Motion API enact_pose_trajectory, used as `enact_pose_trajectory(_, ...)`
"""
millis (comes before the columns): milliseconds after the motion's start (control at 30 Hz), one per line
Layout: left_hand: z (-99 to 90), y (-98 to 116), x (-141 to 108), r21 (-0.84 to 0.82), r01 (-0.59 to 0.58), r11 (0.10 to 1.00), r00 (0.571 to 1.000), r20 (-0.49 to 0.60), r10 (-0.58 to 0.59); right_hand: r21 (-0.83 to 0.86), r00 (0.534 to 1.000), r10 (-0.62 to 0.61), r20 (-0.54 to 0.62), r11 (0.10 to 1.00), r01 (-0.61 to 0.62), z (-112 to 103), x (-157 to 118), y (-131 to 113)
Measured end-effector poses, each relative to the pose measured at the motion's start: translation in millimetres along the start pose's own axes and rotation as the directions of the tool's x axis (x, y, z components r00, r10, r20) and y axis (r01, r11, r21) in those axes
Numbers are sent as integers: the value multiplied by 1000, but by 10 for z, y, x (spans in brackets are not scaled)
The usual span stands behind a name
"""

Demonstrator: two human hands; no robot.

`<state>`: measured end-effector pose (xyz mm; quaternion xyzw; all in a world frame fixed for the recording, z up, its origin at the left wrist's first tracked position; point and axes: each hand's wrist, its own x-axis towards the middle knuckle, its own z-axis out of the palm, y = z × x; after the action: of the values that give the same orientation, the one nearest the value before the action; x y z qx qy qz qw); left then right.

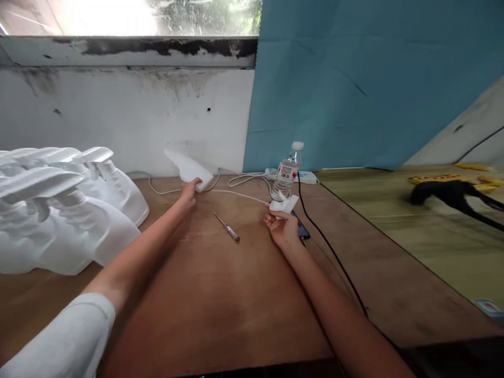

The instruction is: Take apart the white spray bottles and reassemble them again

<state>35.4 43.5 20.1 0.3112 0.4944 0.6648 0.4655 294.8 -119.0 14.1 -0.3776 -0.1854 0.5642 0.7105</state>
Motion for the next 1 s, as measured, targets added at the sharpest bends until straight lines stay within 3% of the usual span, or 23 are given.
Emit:
enact_pose_trajectory(133,205,33,266,280,-214,936,977,42,211,-93,996,3,86,996,5,6,-3,46)
enact_pose_trajectory(267,352,-83,486,424,-375,824,927,164,338,-142,979,12,205,990,17,35,-30,67)
enact_pose_trajectory(467,553,-399,645,501,-471,726,882,237,408,-153,956,53,290,988,-9,53,-19,70)
enact_pose_trajectory(633,618,-495,693,491,-507,708,861,247,445,-117,973,42,229,993,-15,8,70,97)
enact_pose_trajectory(800,498,-409,574,431,-541,722,836,179,519,41,975,40,220,998,-50,-43,138,78)
enact_pose_trajectory(900,288,-362,341,366,-573,733,814,156,559,116,975,104,195,985,-128,-72,164,43)
enact_pose_trajectory(1000,34,-335,20,305,-578,757,816,197,543,161,956,151,251,968,-195,-56,119,22)
